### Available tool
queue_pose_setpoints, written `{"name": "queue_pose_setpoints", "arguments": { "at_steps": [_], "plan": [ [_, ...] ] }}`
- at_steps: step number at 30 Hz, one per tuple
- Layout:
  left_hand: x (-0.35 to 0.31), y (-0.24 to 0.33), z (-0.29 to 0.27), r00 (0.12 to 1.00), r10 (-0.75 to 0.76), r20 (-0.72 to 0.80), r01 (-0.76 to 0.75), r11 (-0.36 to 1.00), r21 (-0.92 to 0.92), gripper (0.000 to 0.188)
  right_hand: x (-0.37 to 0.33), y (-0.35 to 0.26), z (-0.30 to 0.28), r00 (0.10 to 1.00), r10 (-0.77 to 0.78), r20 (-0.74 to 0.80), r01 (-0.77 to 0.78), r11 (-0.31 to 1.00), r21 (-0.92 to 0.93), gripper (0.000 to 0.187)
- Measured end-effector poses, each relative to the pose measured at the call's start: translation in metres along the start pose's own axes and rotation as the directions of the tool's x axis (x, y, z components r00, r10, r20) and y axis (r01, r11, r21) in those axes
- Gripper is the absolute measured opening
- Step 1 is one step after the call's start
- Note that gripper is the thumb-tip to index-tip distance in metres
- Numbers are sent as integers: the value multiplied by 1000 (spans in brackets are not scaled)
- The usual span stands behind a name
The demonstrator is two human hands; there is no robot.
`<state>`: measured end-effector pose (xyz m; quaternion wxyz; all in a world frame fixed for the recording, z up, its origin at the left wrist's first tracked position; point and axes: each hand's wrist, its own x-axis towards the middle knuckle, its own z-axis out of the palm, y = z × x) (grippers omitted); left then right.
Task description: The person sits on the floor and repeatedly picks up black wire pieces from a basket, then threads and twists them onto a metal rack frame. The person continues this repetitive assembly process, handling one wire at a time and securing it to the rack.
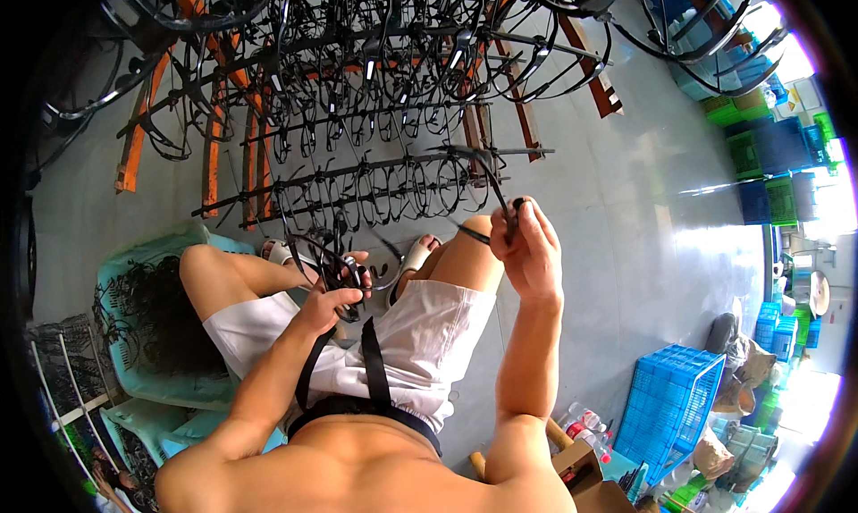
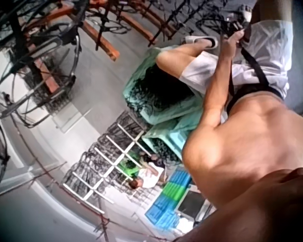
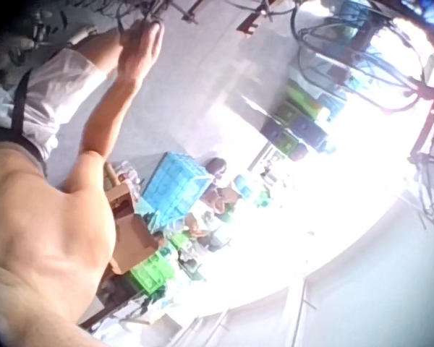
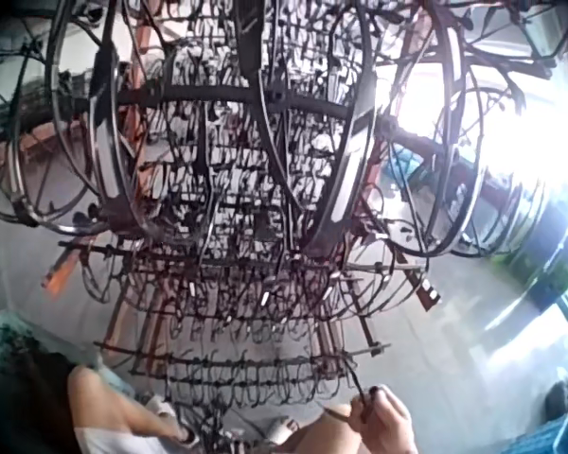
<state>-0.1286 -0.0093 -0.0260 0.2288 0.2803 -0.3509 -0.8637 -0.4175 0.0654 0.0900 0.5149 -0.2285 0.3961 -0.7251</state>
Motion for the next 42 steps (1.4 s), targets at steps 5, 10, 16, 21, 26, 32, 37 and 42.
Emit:
{"name": "queue_pose_setpoints", "arguments": {
  "at_steps": [5,10,16,21,26,32,37,42],
  "plan": [
    [18,-2,20,958,261,-120,-226,943,245,32,53,26,3,976,-80,-202,33,973,-229,15],
    [49,-1,41,835,535,-127,-452,800,393,35,91,27,-10,956,-95,-277,-15,929,-370,12],
    [70,-10,67,863,504,27,-479,802,356,57,132,18,-38,945,109,-309,-183,958,-222,16],
    [92,-7,86,815,549,-187,-510,832,219,46,151,21,-50,954,148,-262,-227,927,-299,20],
    [103,12,94,820,489,-297,-316,819,478,28,161,20,-50,910,235,-341,-368,836,-407,23],
    [106,21,97,842,436,-318,-209,807,552,34,175,29,-64,929,108,-353,-242,901,-361,23],
    [104,17,96,840,404,-363,-144,810,568,21,171,42,-83,937,125,-326,-290,797,-530,24],
    [104,3,92,869,310,-387,-138,901,411,19,163,53,-88,922,80,-378,-280,812,-512,23]
  ]
}}
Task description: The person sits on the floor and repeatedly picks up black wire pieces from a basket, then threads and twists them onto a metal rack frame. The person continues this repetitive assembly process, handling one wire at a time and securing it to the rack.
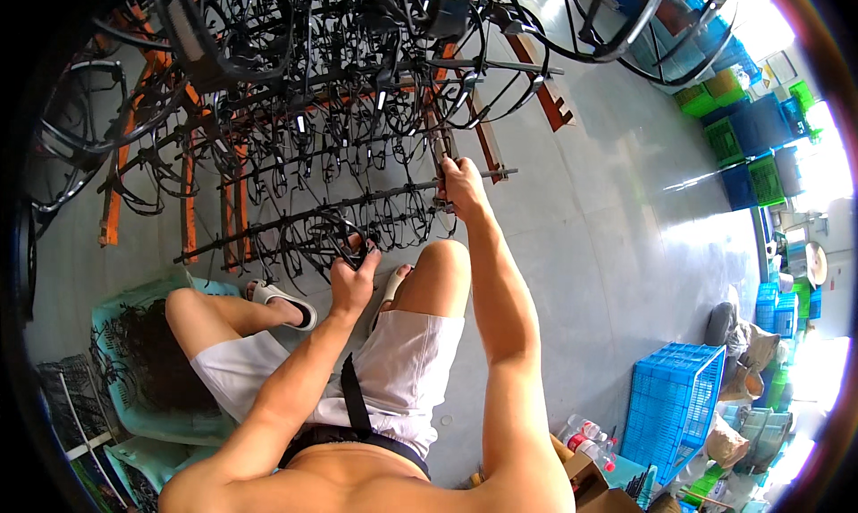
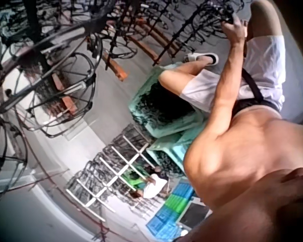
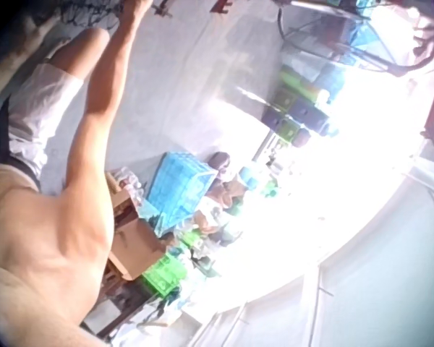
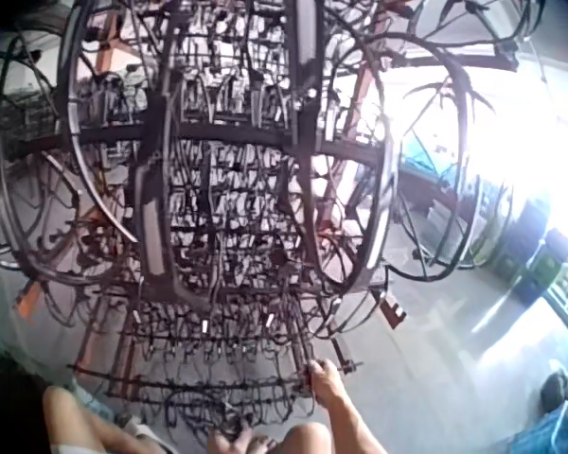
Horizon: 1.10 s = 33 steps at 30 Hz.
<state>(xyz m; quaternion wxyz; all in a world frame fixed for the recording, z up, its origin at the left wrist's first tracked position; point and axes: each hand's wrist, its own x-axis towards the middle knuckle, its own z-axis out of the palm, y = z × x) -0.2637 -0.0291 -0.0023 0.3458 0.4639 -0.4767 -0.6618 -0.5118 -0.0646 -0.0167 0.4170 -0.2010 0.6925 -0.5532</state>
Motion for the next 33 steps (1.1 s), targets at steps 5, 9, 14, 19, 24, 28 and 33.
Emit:
{"name": "queue_pose_setpoints", "arguments": {
  "at_steps": [5,9,14,19,24,28,33],
  "plan": [
    [6,-19,-1,989,143,-39,-142,989,31,15,-7,6,0,995,-86,-45,91,988,122,22],
    [8,-24,-1,988,152,-20,-151,988,45,13,-9,7,-4,992,-127,4,124,980,155,23],
    [8,-19,-3,991,130,-16,-130,991,5,22,-11,11,-2,986,-158,-45,160,985,61,24],
    [14,-16,-3,996,80,-39,-83,993,-80,32,-13,0,-6,984,-173,-41,173,985,-4,27],
    [23,-15,0,996,32,-89,-45,988,-148,33,-19,-25,-21,996,-65,57,70,994,-84,27],
    [26,-11,1,991,60,-116,-84,973,-215,27,-26,-35,-24,998,8,66,2,989,-145,27],
    [25,-8,0,995,62,-82,-78,972,-221,25,-29,-37,-21,997,8,71,5,986,-169,30]
  ]
}}
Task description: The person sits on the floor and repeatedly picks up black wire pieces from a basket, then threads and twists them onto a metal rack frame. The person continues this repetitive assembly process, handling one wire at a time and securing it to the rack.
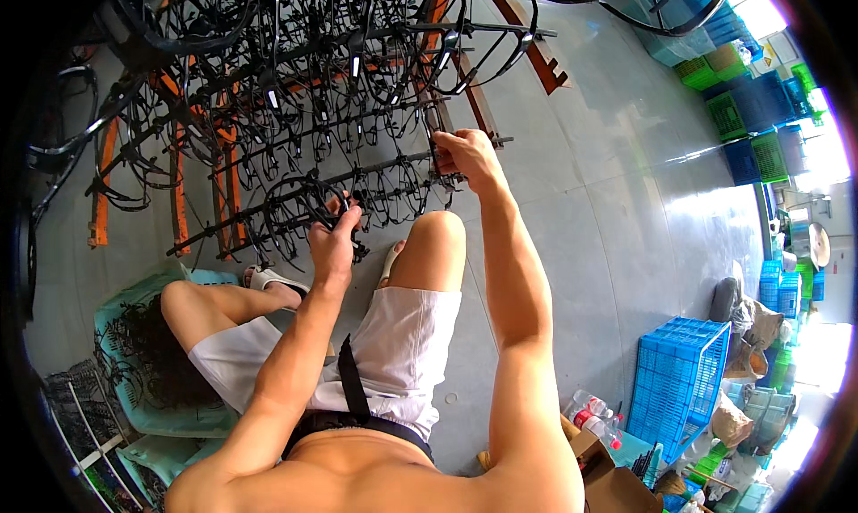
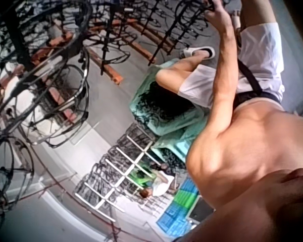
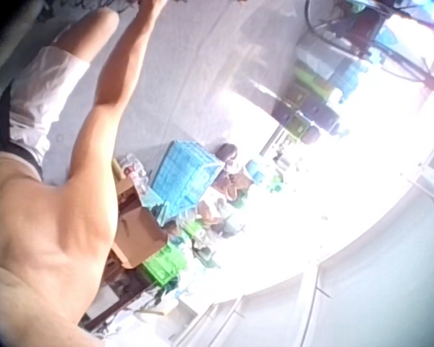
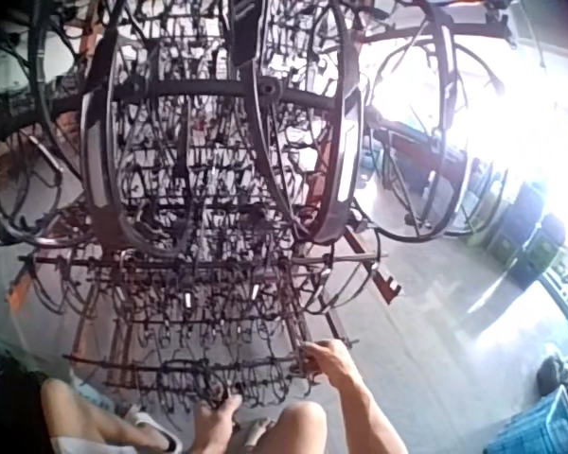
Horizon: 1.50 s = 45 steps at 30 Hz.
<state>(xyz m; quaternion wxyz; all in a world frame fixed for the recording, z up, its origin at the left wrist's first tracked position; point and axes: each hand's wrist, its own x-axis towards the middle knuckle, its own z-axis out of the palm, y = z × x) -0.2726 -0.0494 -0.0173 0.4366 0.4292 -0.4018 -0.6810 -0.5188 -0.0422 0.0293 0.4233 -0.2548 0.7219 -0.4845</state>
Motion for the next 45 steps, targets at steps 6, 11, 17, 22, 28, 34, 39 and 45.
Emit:
{"name": "queue_pose_setpoints", "arguments": {
  "at_steps": [6,11,17,22,28,34,39,45],
  "plan": [
    [-1,0,-1,1000,-15,-1,15,999,34,26,3,-2,4,999,-1,-38,2,999,42,30],
    [-3,-3,-1,1000,-20,1,20,1000,1,29,8,2,4,1000,-1,-27,3,996,87,31],
    [-5,-4,-7,999,-26,42,20,990,141,31,19,5,7,998,-39,-50,40,999,27,32],
    [-27,8,-20,987,-52,151,33,991,129,26,-40,3,37,519,-812,-267,398,506,-765,23],
    [-60,23,-42,899,78,430,-189,957,221,25,-134,23,101,832,-376,407,434,899,-56,36],
    [-70,36,-60,869,-15,495,-26,997,75,28,-135,20,105,632,-541,555,716,681,-151,34],
    [-66,43,-79,855,-73,514,224,945,-238,22,-143,27,106,874,-144,464,-37,933,358,16],
    [-73,35,-85,812,-234,535,18,925,378,23,-142,18,95,782,-197,591,-245,775,582,24]
  ]
}}
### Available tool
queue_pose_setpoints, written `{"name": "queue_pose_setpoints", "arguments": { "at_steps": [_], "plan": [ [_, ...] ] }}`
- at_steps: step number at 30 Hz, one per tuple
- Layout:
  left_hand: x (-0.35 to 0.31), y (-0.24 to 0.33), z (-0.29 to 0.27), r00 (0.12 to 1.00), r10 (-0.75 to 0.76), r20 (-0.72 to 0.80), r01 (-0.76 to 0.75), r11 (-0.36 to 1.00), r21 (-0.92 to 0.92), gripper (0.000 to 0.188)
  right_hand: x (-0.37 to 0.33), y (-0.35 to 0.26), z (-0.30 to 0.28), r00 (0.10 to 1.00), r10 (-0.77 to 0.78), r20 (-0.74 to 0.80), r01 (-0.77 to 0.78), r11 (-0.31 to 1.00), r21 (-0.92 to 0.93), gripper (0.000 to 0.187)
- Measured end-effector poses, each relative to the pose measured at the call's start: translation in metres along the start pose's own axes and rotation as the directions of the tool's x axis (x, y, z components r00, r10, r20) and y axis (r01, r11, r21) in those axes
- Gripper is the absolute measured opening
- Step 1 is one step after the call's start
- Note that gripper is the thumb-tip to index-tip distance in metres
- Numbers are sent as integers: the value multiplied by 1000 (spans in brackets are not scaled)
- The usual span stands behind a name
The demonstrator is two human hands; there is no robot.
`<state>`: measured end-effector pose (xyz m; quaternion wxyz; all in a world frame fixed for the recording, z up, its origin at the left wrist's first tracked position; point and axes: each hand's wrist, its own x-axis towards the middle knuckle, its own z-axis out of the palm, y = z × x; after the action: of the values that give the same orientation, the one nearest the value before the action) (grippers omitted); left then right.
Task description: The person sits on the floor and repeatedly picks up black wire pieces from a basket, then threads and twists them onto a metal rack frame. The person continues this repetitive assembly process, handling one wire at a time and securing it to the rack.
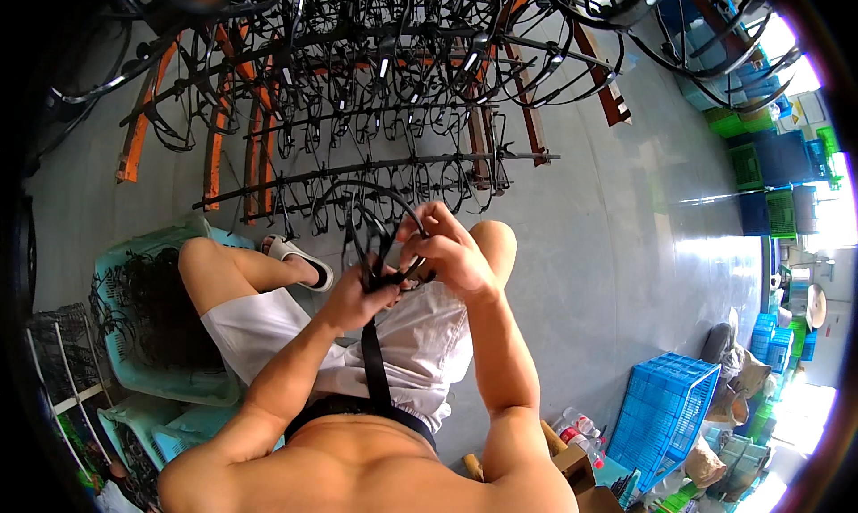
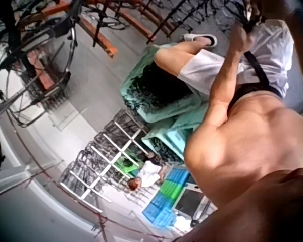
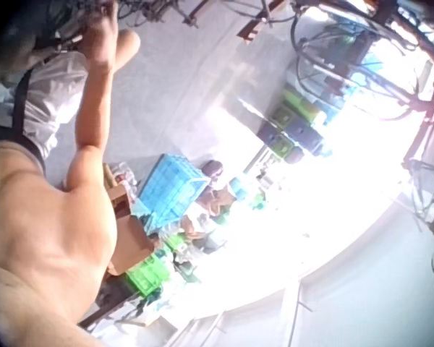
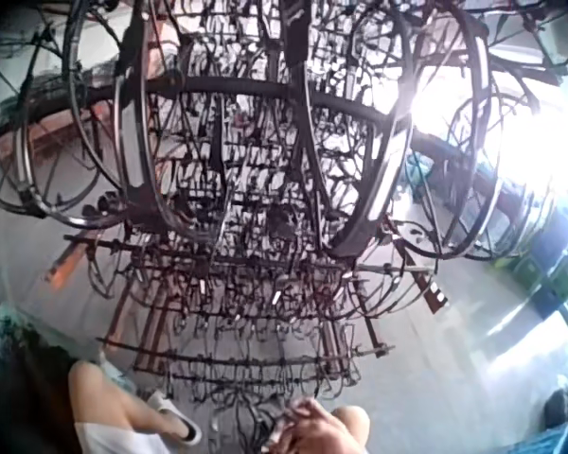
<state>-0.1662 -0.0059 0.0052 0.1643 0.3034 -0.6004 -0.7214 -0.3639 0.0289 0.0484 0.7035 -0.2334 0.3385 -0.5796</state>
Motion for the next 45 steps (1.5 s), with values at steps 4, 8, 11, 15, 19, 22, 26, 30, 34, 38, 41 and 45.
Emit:
{"name": "queue_pose_setpoints", "arguments": {
  "at_steps": [4,8,11,15,19,22,26,30,34,38,41,45],
  "plan": [
    [-12,-8,-9,995,78,61,-97,885,456,21,0,-17,-4,976,218,-28,-192,906,377,56],
    [-19,-18,-28,999,34,26,-41,946,321,24,0,-24,-6,913,312,265,-308,950,-57,42],
    [-25,-19,-38,997,-72,-41,79,970,230,22,-17,-46,-8,982,120,145,-123,992,8,31],
    [-46,-6,-26,981,140,-137,-117,979,166,19,-35,-88,-17,950,-252,183,233,965,118,37],
    [-63,6,8,930,307,-204,-341,926,-160,28,-22,-79,-24,971,-217,-100,218,976,0,24],
    [-34,-3,12,820,158,-550,-310,930,-195,22,23,-56,-35,929,-291,-230,291,956,-32,22],
    [29,-25,-4,732,180,-657,-235,972,4,33,79,-37,-50,940,-267,-211,260,964,-59,30],
    [60,-31,-9,654,290,-699,-253,954,159,34,106,-29,-65,916,-205,-345,72,929,-362,34],
    [66,-24,-5,721,133,-680,-171,985,12,36,109,-25,-80,902,-182,-392,55,948,-313,34],
    [68,-22,-2,706,187,-683,-224,974,34,30,110,-26,-93,901,-206,-381,107,958,-266,34],
    [71,-23,-2,680,206,-704,-224,972,68,23,113,-29,-95,912,-222,-345,143,960,-239,33],
    [74,-23,-4,647,256,-719,-256,960,111,21,113,-32,-92,911,-266,-314,209,956,-205,32]
  ]
}}
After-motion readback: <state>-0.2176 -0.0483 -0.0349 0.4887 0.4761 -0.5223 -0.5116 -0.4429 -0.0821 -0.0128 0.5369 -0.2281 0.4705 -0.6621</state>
